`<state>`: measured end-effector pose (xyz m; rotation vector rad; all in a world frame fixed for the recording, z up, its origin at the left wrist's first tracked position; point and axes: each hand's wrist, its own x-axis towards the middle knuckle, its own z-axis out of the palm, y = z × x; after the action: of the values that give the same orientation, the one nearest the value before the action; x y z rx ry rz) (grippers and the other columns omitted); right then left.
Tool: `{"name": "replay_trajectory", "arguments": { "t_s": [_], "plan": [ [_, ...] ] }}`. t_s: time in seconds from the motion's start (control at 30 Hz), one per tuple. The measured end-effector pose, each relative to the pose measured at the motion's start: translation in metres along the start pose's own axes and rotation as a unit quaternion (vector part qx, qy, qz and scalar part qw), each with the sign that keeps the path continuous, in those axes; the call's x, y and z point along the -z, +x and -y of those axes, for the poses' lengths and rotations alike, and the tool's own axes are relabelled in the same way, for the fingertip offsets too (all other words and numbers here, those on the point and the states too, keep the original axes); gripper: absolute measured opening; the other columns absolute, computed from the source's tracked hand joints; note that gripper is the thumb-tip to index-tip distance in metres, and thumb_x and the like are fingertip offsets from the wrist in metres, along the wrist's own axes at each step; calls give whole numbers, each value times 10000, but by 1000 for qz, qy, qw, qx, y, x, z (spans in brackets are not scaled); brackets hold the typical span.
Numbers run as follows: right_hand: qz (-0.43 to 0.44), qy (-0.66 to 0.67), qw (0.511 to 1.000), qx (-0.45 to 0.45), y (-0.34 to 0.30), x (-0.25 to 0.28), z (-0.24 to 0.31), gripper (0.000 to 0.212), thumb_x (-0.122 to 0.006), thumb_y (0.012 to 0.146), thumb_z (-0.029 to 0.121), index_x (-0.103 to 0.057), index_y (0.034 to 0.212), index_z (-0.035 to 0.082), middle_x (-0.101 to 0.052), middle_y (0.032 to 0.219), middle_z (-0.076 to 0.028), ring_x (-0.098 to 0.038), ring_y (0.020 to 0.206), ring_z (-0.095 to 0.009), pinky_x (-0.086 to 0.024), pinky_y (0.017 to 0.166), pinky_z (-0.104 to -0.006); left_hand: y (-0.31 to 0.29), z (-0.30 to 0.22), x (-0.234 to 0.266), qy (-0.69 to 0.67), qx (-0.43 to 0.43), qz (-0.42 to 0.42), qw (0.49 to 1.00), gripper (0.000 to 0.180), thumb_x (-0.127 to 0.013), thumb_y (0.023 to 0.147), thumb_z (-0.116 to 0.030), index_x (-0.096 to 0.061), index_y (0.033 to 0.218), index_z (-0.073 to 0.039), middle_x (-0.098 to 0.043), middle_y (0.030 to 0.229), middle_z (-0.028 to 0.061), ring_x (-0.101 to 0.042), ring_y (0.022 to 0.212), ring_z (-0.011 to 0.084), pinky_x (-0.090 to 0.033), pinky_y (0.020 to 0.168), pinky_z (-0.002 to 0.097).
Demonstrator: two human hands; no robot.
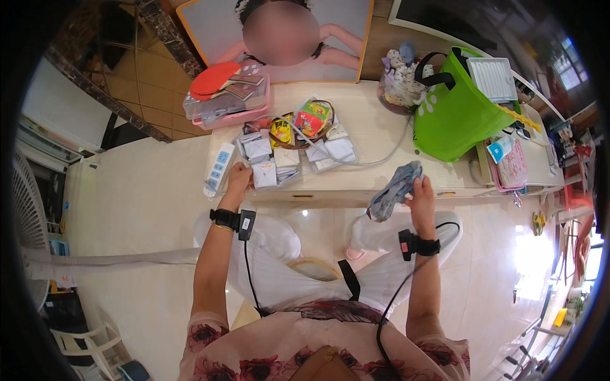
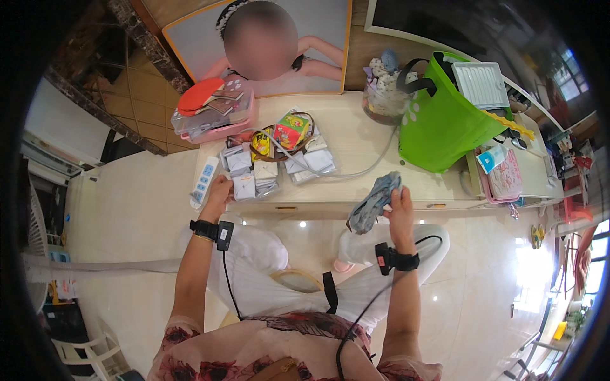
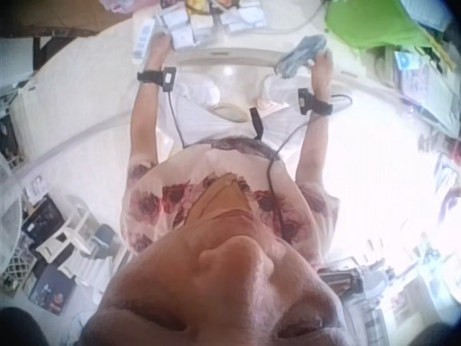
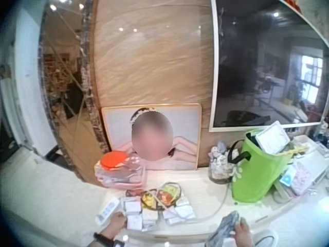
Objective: The person cleans a cluttered desk surface using a blue cloth. They move various items like a power strip, a green bag, and a pink pouch aside to wipe the surface underneath, then place them back.
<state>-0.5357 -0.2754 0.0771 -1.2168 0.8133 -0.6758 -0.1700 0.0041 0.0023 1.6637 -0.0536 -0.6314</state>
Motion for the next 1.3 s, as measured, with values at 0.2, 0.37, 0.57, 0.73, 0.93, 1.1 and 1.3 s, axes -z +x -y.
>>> {"name": "replay_trajectory", "arguments": {
  "t_s": [0.2,0.37,0.57,0.73,0.93,1.1,1.3],
  "plan": [
    [-50,58,997,-8,-3,-14,-15,157,-508,892,202,-488,1009,99,-528,909,-3,-535,804,-103,-462,650,-255,-13,-9,-5,-234,119,189,946,108,-498,727,-136,-526,803,-64,-582,759,57,-552,631,169,-442,521,293],
    [-24,117,993,16,-10,-32,9,130,-538,852,187,-479,932,104,-505,861,3,-516,749,-91,-439,633,-239,-19,1,-19,-292,123,195,928,141,-491,682,-118,-560,800,-84,-604,814,45,-583,744,186,-468,645,314],
    [-12,-9,990,140,-25,-42,7,208,-552,836,140,-475,1008,52,-515,971,-38,-491,882,-119,-420,790,-254,-19,23,-48,-373,16,183,910,405,-427,683,-57,-516,1076,-10,-566,1142,101,-523,1119,243,-375,997,385],
    [81,-416,840,338,-14,-65,-53,370,-666,762,197,-508,1064,52,-446,1280,-187,-405,1203,-400,-329,984,-479,-10,32,-52,-386,0,199,901,493,-422,699,-70,-465,1189,-30,-558,1166,97,-513,1133,259,-371,1000,422],
    [78,-623,714,310,5,-92,-89,390,-531,868,311,-507,1229,165,-395,1387,-93,-342,1256,-414,-238,1032,-541,-16,26,-55,-409,16,186,893,463,-423,692,-35,-473,1153,-52,-573,1090,76,-544,1052,232,-402,955,387],
    [84,-661,698,264,62,-123,-85,416,-418,910,368,-519,1247,146,-462,1328,-124,-378,1237,-393,-242,1034,-531,-18,13,-66,-410,17,204,889,466,-429,694,-41,-470,1158,-53,-568,1113,81,-542,1067,240,-402,965,392],
    [141,-714,683,64,135,-155,-80,507,-330,909,435,-496,1281,133,-479,1317,-136,-372,1269,-340,-153,1073,-525,-20,-25,-99,-422,36,232,876,348,-473,709,-65,-561,1032,30,-622,1036,115,-596,980,257,-448,912,386]
  ]
}}
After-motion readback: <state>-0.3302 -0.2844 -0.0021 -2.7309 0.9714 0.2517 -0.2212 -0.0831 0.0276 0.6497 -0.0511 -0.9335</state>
